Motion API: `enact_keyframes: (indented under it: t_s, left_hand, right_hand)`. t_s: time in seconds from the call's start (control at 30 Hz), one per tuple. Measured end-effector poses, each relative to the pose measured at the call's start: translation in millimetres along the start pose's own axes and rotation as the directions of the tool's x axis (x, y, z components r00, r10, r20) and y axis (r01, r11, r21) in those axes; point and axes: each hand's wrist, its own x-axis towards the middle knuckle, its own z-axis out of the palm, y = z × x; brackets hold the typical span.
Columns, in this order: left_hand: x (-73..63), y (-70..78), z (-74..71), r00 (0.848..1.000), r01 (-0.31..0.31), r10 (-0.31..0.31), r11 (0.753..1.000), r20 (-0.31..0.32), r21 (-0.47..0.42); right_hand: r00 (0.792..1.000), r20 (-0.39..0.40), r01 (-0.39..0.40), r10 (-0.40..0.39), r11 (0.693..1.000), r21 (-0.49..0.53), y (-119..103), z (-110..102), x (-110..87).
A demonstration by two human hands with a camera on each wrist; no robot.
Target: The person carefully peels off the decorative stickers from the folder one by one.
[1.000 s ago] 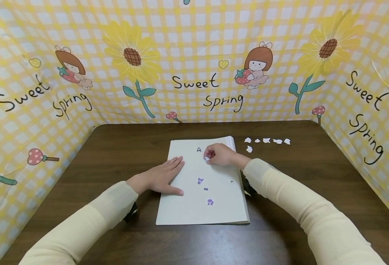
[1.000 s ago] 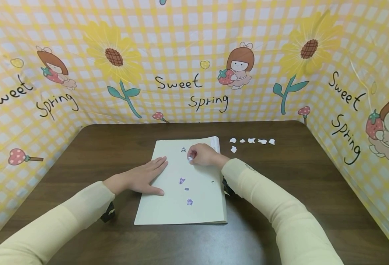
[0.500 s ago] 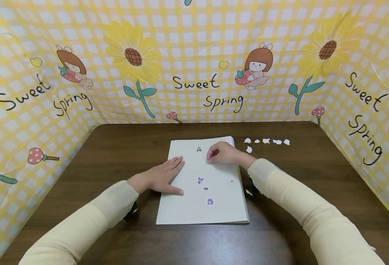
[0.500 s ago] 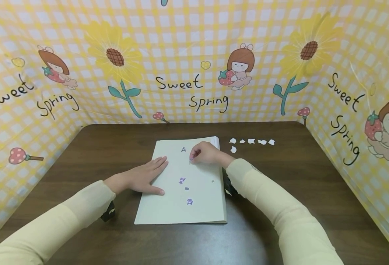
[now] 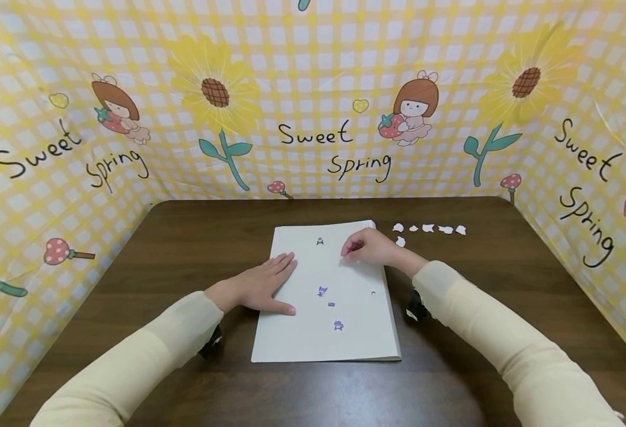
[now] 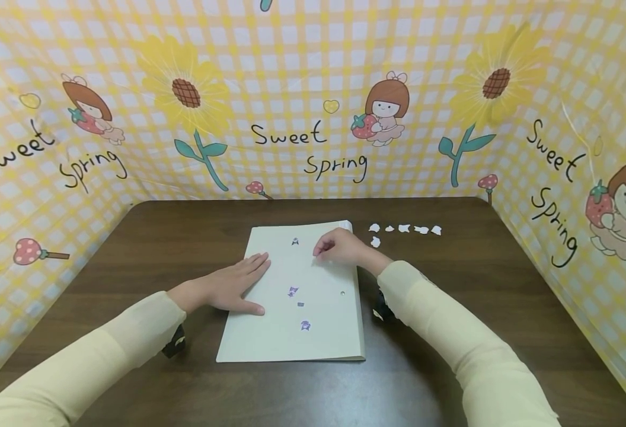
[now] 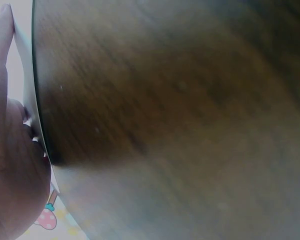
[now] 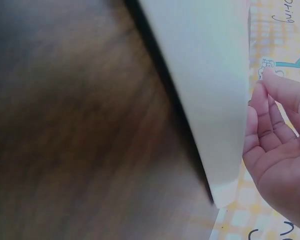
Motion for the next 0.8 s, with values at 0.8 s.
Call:
enact_keyframes:
  t_s: [0.8]
  left_hand:
    - [2.8,-2.9,2.8,1.0,0.004,-0.004,1.0,0.009,0.009]
  right_hand:
    - [0.984,-0.108,-0.125,0.139,0.984,0.13,16,-31,-37.6]
